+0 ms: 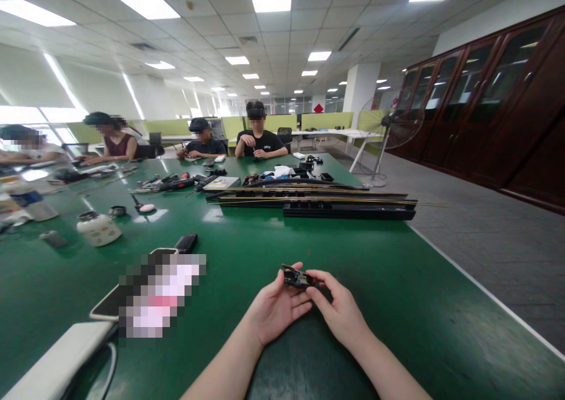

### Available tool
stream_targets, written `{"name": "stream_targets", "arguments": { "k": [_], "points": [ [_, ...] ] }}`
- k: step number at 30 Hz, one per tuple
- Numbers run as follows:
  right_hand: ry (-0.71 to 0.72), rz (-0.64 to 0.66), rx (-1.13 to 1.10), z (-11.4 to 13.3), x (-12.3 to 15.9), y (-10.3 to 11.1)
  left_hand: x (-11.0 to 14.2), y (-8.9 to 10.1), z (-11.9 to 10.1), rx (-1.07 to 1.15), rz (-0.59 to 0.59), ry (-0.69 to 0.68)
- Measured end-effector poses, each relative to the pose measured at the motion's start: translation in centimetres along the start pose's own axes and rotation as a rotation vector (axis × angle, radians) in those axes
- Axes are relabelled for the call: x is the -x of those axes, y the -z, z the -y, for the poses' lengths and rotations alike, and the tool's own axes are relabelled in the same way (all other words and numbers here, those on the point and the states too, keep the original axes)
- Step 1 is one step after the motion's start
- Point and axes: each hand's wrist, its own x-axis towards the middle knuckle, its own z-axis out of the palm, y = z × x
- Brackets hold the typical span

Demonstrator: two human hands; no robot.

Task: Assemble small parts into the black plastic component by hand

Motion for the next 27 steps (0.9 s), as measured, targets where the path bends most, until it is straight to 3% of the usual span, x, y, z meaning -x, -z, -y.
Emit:
{"name": "stream_targets", "arguments": {
  "k": [27],
  "points": [
    [0.08,-0.023,0.043,-0.13,-0.01,-0.11,-0.26,-0.02,0.11,-0.038,-0.102,0.006]
  ]
}}
